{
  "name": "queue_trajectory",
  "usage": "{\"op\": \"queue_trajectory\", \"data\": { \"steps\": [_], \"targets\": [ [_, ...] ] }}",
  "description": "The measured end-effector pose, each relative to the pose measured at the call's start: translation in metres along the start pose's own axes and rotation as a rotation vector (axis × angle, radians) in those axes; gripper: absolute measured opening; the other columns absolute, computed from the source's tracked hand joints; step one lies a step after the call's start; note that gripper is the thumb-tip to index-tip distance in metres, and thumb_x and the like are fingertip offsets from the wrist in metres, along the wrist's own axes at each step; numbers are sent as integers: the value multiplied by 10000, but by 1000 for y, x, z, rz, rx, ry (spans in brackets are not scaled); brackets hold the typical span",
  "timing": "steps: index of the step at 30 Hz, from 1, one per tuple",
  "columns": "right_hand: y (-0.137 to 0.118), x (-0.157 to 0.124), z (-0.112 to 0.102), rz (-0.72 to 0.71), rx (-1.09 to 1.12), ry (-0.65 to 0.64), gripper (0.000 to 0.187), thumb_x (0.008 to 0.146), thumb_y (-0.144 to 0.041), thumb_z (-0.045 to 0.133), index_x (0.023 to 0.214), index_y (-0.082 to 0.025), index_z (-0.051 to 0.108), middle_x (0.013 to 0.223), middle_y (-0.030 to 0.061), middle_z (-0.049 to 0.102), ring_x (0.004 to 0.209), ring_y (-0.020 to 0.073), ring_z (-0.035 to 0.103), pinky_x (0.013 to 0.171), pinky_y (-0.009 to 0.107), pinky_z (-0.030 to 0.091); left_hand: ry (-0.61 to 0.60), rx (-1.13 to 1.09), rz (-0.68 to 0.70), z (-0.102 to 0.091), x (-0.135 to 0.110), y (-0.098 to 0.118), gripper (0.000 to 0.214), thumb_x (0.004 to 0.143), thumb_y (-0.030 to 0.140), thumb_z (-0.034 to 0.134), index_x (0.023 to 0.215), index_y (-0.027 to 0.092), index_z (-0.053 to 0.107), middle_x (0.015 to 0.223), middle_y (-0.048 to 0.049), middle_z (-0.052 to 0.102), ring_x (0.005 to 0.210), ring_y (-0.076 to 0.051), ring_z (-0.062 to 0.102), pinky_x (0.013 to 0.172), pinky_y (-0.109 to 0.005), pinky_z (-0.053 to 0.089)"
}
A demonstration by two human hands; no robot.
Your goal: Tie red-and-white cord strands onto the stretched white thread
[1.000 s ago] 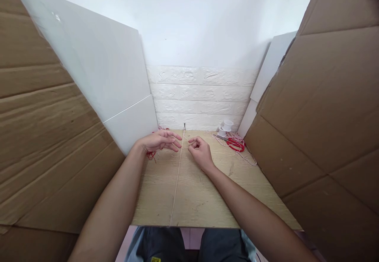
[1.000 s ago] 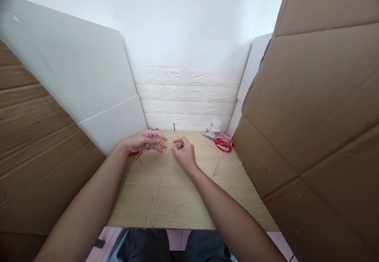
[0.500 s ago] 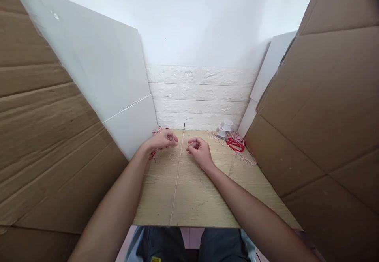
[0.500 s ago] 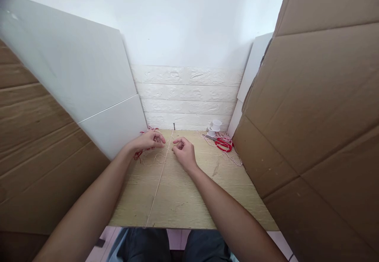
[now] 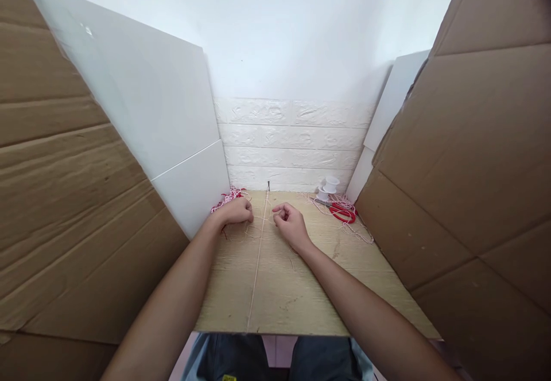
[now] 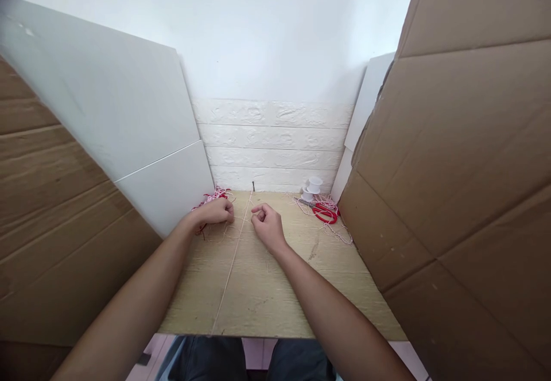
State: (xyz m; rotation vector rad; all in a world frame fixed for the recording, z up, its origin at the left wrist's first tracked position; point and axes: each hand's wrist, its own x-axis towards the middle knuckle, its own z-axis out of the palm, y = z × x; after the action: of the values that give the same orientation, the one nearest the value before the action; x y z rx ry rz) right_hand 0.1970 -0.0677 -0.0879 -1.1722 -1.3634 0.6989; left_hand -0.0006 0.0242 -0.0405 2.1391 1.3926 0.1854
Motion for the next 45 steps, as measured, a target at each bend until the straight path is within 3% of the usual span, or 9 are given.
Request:
{"op": "queue_trajectory", "data": {
  "steps": [5,7,13,18,23,32,41,45],
  "targets": [
    [-1,0,-2,-14,-115,-57,239,725,-205,542,941,-181,641,584,-69,502,551,126,478,568,236,361,84,39,31,-3,-7,8,286,579,292,684,847,194,707,699,-2,640,603,-157,560,519,-250,350],
    [0,-1,-2,-29,-162,-81,247,715,-176,546,943,-180,638,595,-65,512,567,129,494,584,239,370,61,39,83,-2,-9,14,334,611,342,690,908,193,718,702,-1,635,595,-152,555,524,-250,357],
    [6,-1,1,-119,-316,-102,286,693,-96,541,949,-183,635,673,-36,539,667,145,527,639,243,384,-22,49,177,2,-8,16,181,659,306,634,770,188,714,669,-2,646,601,-145,552,527,-243,359],
    [7,-1,-1,-127,-438,-115,238,727,-94,572,942,-174,638,726,-10,565,712,155,534,693,261,395,81,150,33,-3,-8,7,102,619,236,613,681,186,677,653,-13,646,597,-159,561,512,-254,335],
    [10,-1,1,-114,-544,-132,98,791,-156,624,882,-167,659,748,14,584,745,163,535,747,277,392,151,78,110,0,-6,8,256,645,295,619,860,200,719,757,-14,661,637,-156,574,534,-246,356],
    [11,-1,5,-119,-567,-140,77,831,-148,589,774,-175,632,774,26,594,751,158,529,724,271,364,8,-39,229,11,-2,13,153,636,265,575,682,167,682,614,5,606,576,-136,501,507,-241,326],
    [15,1,-2,-108,-634,-25,88,785,-145,574,713,-177,614,786,55,591,823,196,522,787,296,376,204,59,118,6,-1,2,113,640,270,539,570,182,553,548,15,522,542,-137,466,502,-256,281],
    [14,1,-3,-93,-631,-23,80,774,-156,577,708,-177,616,775,54,610,801,193,530,759,292,375,246,102,99,2,-4,0,106,650,275,548,610,185,588,599,2,584,579,-149,513,522,-256,304]
  ]
}}
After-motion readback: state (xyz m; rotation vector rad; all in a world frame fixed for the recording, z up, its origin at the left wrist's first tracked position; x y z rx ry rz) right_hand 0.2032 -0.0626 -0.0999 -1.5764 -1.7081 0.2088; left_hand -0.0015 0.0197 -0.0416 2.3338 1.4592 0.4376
